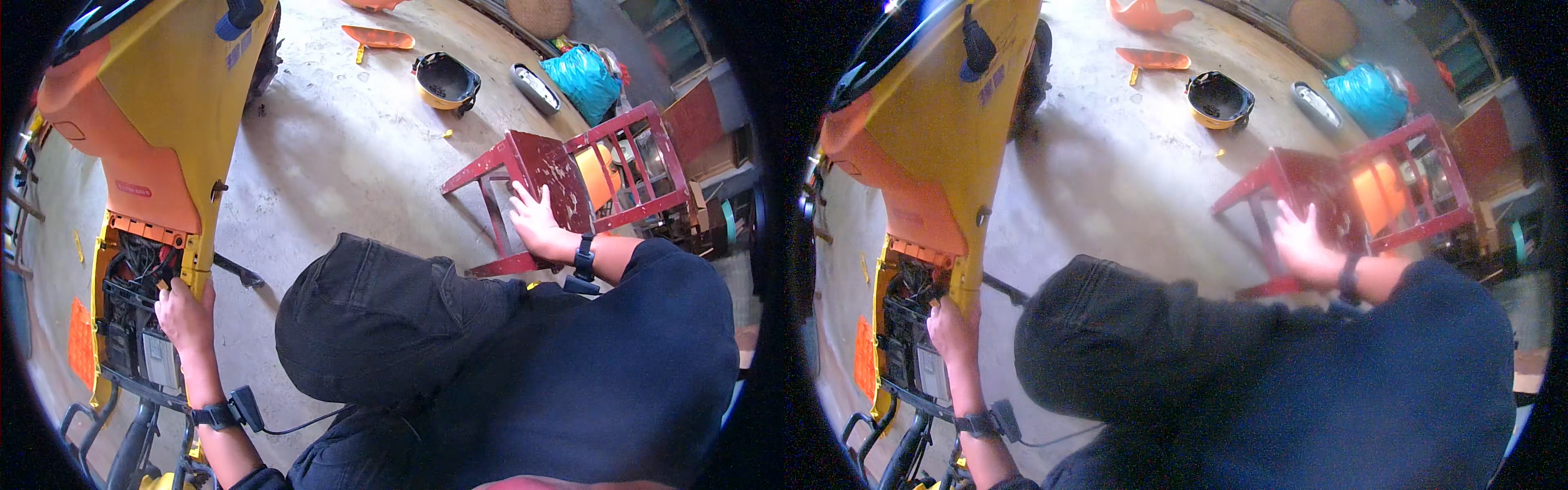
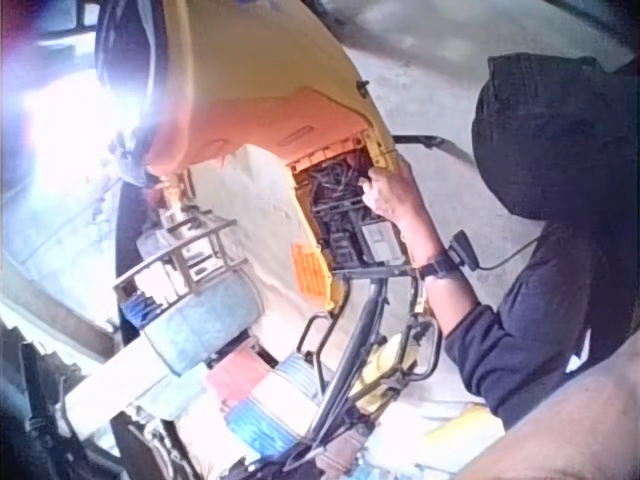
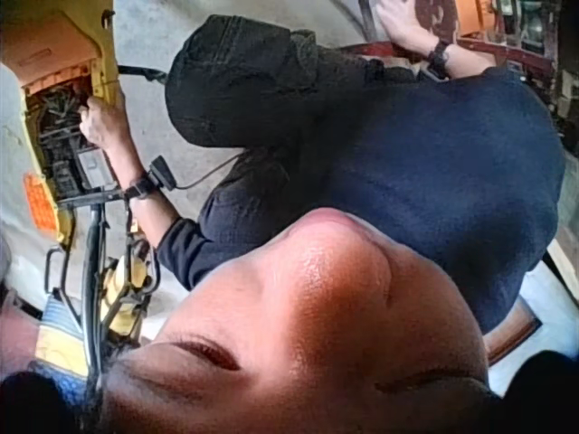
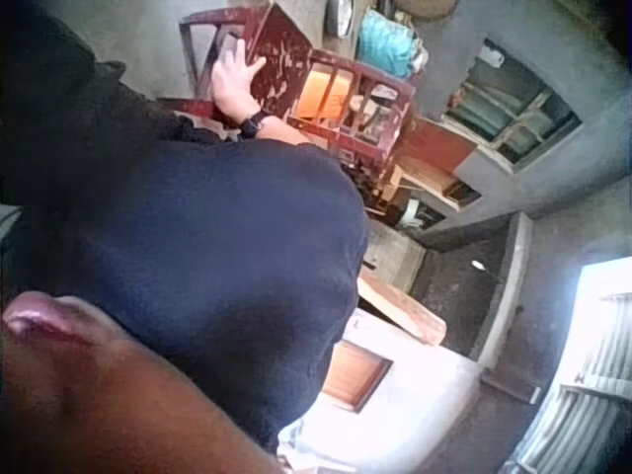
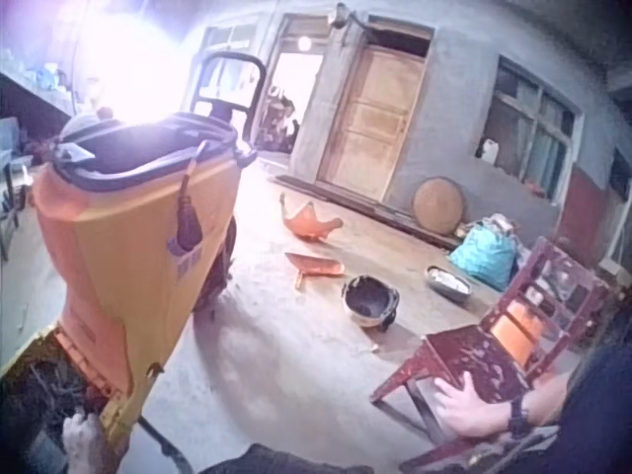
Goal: The recorder is repairing an electric motorcycle, focusing on the battery and electrical wiring section.
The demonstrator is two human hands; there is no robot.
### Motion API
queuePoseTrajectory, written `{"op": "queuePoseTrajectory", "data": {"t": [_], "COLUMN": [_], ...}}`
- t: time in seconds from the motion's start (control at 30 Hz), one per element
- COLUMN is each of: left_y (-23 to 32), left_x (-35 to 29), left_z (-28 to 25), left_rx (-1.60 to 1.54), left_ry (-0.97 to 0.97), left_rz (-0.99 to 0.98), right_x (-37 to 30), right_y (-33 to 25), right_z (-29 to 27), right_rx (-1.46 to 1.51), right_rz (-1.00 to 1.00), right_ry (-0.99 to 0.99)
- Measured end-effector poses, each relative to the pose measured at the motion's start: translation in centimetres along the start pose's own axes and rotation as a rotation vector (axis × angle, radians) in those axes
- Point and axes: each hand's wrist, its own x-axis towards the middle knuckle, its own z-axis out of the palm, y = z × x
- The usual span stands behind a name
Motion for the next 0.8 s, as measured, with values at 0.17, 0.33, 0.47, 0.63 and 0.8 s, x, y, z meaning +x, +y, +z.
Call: {"op": "queuePoseTrajectory", "data": {"t": [0.17,0.33,0.47,0.63,0.8], "left_y": [0.3,0.3,0.4,0.3,0.7], "left_x": [0.1,0.2,0.6,0.7,1.1], "left_z": [-0.1,-0.1,0.1,0.4,0.8], "left_rx": [0.016,0.022,0.020,0.049,0.014], "left_ry": [-0.005,-0.014,-0.013,0.067,0.019], "left_rz": [-0.048,-0.037,-0.074,-0.109,-0.130], "right_x": [-5.1,-11.0,-12.2,-11.2,0.0], "right_y": [1.9,2.6,1.4,1.7,-0.3], "right_z": [2.3,6.3,7.9,6.8,-1.1], "right_rx": [-0.058,-0.056,-0.037,0.016,0.042], "right_rz": [-0.115,-0.203,-0.273,-0.293,-0.327], "right_ry": [0.013,0.116,0.333,0.150,-0.104]}}
